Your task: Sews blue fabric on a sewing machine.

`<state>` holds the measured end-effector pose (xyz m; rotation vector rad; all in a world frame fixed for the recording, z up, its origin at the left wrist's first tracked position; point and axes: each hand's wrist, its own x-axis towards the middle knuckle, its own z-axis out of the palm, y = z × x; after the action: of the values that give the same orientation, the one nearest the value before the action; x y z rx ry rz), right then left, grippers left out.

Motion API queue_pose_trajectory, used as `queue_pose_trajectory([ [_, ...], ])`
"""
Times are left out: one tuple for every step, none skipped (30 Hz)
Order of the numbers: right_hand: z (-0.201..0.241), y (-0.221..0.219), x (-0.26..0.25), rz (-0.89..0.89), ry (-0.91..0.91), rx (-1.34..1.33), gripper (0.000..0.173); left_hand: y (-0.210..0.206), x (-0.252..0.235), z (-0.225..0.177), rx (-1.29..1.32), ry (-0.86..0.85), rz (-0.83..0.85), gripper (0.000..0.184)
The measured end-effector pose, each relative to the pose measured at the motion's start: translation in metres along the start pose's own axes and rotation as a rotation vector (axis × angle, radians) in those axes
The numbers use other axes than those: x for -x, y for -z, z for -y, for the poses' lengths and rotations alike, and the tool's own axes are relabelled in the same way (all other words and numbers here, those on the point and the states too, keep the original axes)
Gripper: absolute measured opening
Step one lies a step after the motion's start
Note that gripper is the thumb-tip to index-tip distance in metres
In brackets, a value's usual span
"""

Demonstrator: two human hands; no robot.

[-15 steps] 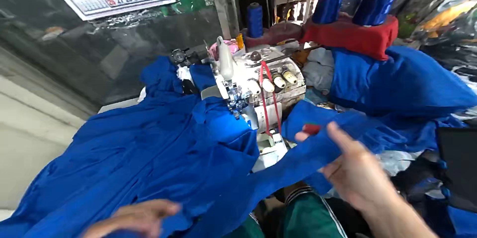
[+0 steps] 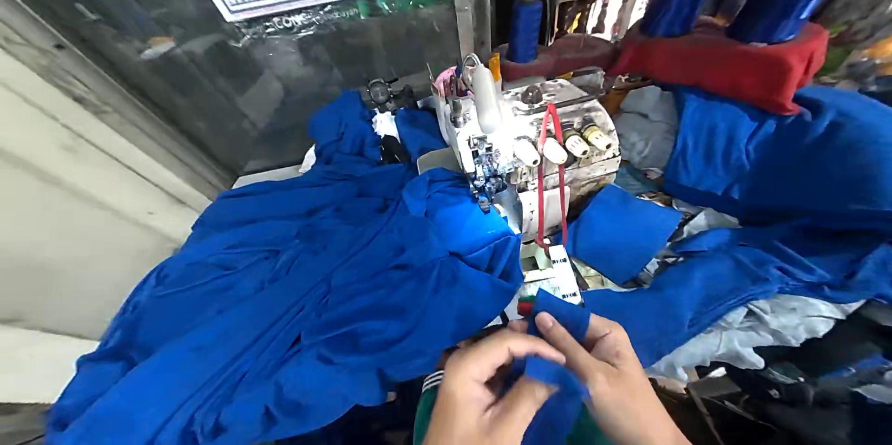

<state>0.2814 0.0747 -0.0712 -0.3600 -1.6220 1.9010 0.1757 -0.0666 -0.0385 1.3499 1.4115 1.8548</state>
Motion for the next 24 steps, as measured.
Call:
queue_pose_trajectory([
  [-0.001, 0.000, 0.004, -0.022, 0.007, 0.010, 0.023, -0.005, 0.000, 0.011, -0.007, 0.009, -0.023, 0.015],
  [0.000, 0.003, 0.008, -0.013, 0.003, 0.011, 0.027, -0.007, 0.002, 0.015, -0.004, 0.016, -0.017, 0.015],
  [0.002, 0.007, 0.010, 0.005, -0.010, 0.005, 0.034, -0.007, 0.003, 0.013, 0.017, 0.025, 0.016, 0.015],
  [0.002, 0.010, 0.013, 0.015, -0.022, -0.008, 0.039, -0.007, 0.004, 0.007, 0.041, 0.039, 0.045, 0.016],
  [0.000, 0.012, 0.014, 0.009, -0.015, -0.015, 0.040, -0.010, 0.002, 0.004, 0.055, 0.056, 0.045, 0.017],
  [-0.004, 0.012, 0.014, -0.016, 0.018, -0.007, 0.037, -0.015, -0.001, 0.005, 0.052, 0.077, 0.012, 0.016],
  [-0.010, 0.011, 0.014, -0.048, 0.063, 0.012, 0.033, -0.020, -0.005, 0.012, 0.026, 0.104, -0.047, 0.015],
  [-0.015, 0.011, 0.013, -0.067, 0.103, 0.021, 0.030, -0.025, -0.008, 0.022, -0.019, 0.139, -0.110, 0.014],
  [-0.019, 0.013, 0.011, -0.069, 0.122, 0.011, 0.030, -0.028, -0.011, 0.029, -0.056, 0.171, -0.152, 0.014],
  [-0.020, 0.016, 0.011, -0.063, 0.125, -0.002, 0.030, -0.030, -0.013, 0.033, -0.079, 0.193, -0.175, 0.016],
  [-0.019, 0.018, 0.011, -0.050, 0.127, -0.013, 0.031, -0.031, -0.015, 0.033, -0.089, 0.205, -0.182, 0.017],
  [-0.018, 0.021, 0.012, -0.036, 0.125, -0.016, 0.031, -0.033, -0.016, 0.033, -0.088, 0.215, -0.180, 0.018],
  [-0.016, 0.023, 0.012, -0.027, 0.116, -0.012, 0.032, -0.034, -0.017, 0.032, -0.083, 0.224, -0.172, 0.018],
  [-0.014, 0.024, 0.012, -0.018, 0.104, 0.000, 0.033, -0.034, -0.018, 0.033, -0.081, 0.236, -0.160, 0.017],
  [-0.012, 0.026, 0.011, -0.009, 0.088, 0.003, 0.034, -0.035, -0.019, 0.034, -0.087, 0.248, -0.151, 0.017],
  [-0.012, 0.027, 0.010, -0.003, 0.071, -0.004, 0.035, -0.035, -0.020, 0.035, -0.098, 0.258, -0.146, 0.017],
  [-0.013, 0.029, 0.010, 0.005, 0.052, -0.015, 0.037, -0.036, -0.020, 0.036, -0.109, 0.269, -0.147, 0.017],
  [-0.013, 0.031, 0.011, 0.018, 0.032, -0.032, 0.038, -0.037, -0.020, 0.036, -0.117, 0.279, -0.148, 0.018],
  [-0.013, 0.032, 0.012, 0.034, 0.011, -0.050, 0.039, -0.037, -0.020, 0.036, -0.126, 0.289, -0.151, 0.018],
  [-0.011, 0.034, 0.013, 0.050, -0.007, -0.064, 0.040, -0.038, -0.020, 0.035, -0.136, 0.301, -0.154, 0.018],
  [-0.009, 0.035, 0.015, 0.062, -0.022, -0.073, 0.040, -0.038, -0.020, 0.033, -0.140, 0.310, -0.158, 0.018],
  [-0.007, 0.035, 0.016, 0.070, -0.030, -0.072, 0.041, -0.038, -0.020, 0.031, -0.139, 0.317, -0.161, 0.018],
  [-0.006, 0.034, 0.018, 0.083, -0.031, -0.071, 0.041, -0.037, -0.019, 0.030, -0.140, 0.319, -0.162, 0.018],
  [-0.006, 0.035, 0.020, 0.112, -0.023, -0.074, 0.040, -0.036, -0.018, 0.029, -0.141, 0.314, -0.163, 0.019],
])
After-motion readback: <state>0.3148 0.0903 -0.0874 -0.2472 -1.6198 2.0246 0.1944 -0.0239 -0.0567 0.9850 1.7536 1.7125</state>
